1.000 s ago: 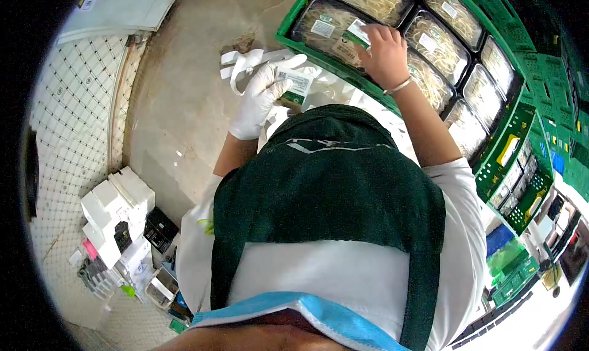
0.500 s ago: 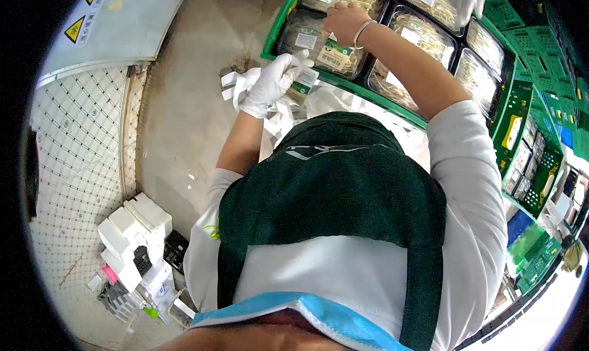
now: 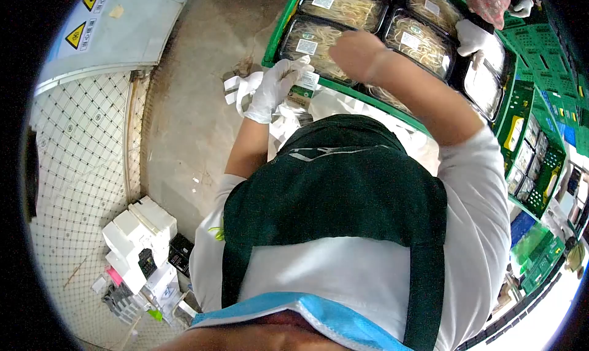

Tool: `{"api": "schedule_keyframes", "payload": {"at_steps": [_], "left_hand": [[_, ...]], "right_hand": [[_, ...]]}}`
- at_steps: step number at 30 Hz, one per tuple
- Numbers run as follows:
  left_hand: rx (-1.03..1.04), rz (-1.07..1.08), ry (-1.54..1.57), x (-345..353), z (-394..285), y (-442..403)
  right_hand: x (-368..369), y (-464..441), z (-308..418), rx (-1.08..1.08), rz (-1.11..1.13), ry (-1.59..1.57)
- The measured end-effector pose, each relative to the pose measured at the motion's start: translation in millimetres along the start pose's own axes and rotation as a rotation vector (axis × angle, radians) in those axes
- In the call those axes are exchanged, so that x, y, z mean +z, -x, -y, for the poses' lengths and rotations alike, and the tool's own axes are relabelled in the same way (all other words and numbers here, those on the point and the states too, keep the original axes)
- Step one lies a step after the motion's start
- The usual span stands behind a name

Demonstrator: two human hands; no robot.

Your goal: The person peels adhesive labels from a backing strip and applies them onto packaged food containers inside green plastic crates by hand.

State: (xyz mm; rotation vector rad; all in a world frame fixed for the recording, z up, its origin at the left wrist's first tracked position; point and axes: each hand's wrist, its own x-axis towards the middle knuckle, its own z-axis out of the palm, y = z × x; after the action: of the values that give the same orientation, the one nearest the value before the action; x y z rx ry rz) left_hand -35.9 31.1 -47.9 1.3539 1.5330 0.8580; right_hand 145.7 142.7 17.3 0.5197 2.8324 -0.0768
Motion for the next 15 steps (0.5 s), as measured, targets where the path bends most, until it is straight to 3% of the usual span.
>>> {"api": "schedule_keyframes", "payload": {"at_steps": [1,4,5,7,9,10,13,15], "left_hand": [[0.002,-0.004,0.007,1.0,2.8,-2.8],[-0.022,0.044,0.084,-3.9,4.6,-0.9],[0.166,-0.021,0.192,-0.9,12.9,0.0],[-0.001,-0.044,0.299,-4.6,17.9,7.0],[0.076,-0.049,0.334,-18.6,-23.8,22.7],[-0.074,-0.108,0.457,-13.0,-5.5,25.8],[-0.056,-0.063,0.573,-14.0,1.1,35.1],[-0.024,-0.077,0.485,-13.5,8.4,38.6]], "right_hand": [[-3.0,20.5,-8.3,0.003,-0.154,-0.162],[4.2,55.8,-33.0,0.337,-0.588,-1.225],[15.5,58.9,-39.0,0.499,-0.685,-1.581],[32.7,45.6,-16.7,0.759,-0.884,-2.053],[81.9,26.4,-2.9,0.784,-0.797,-2.173],[94.9,19.8,8.3,0.836,-0.766,-2.203],[102.4,4.1,31.3,0.981,-0.654,-2.192],[101.0,-1.3,31.4,1.035,-0.655,-2.159]]}}
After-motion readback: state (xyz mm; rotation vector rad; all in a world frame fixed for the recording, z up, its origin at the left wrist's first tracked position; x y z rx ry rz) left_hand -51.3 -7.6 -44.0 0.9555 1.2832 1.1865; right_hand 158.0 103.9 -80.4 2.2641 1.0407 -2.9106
